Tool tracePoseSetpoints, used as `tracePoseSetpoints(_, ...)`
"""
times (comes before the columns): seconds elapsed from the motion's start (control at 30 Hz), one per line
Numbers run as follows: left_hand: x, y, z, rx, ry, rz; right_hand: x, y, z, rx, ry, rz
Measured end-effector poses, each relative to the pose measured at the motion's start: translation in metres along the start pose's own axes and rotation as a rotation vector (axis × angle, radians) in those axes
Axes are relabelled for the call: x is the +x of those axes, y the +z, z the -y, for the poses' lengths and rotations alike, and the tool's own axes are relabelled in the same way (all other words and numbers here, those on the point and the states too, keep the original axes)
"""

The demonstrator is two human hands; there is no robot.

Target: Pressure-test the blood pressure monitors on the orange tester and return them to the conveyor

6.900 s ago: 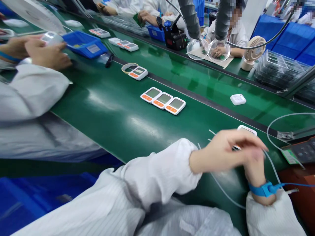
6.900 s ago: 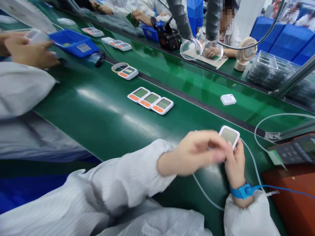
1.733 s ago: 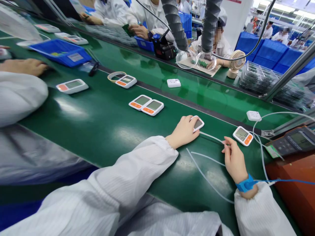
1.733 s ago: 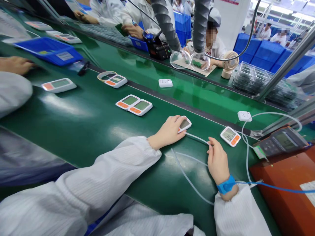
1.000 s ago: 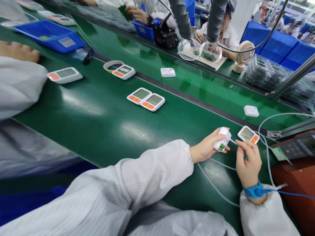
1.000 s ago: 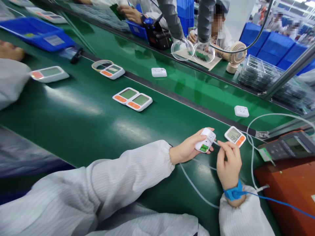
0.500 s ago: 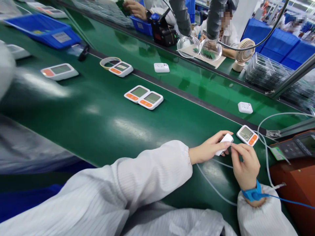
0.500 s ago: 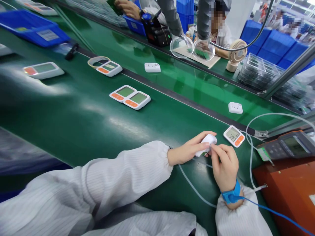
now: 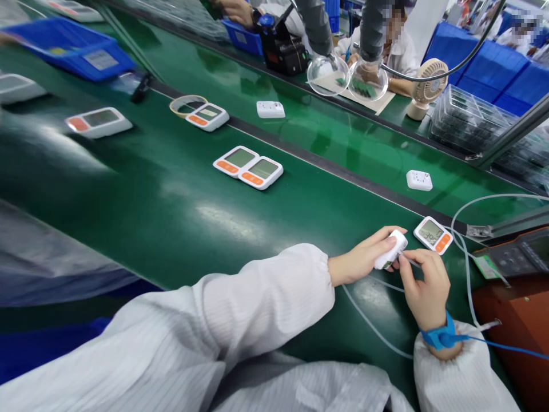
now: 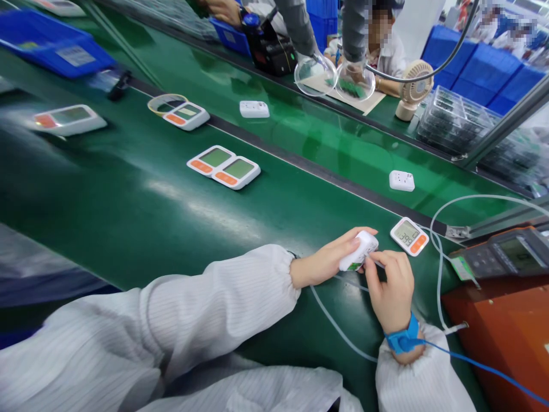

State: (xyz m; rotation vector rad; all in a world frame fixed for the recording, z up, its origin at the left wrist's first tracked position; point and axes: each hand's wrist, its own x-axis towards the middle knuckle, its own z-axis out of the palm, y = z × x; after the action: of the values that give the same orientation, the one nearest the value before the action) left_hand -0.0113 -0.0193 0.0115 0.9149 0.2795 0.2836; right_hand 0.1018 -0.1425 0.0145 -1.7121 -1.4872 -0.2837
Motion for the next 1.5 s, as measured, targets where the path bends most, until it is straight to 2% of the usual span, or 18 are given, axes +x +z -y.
tracePoseSetpoints(0.3, 0.0008, 0.0005, 0.0025, -0.022, 0.013, -0.028, -0.0002, -0.0003, -0.0016, -0.032, -0.015, 0.022)
tracePoseSetpoints(0.7, -0.0038, 0.0014, 0.0042, 0.09, 0.075, 0.037, -0.0023, 0.0002, -0.0012, 0.021, 0.014, -0.005)
tracePoseSetpoints(1.5, -0.0027, 0.0011, 0.0039, 0.159, 0.095, 0.032, -0.0018, 0.0, 0.0047, 0.095, 0.048, -0.003)
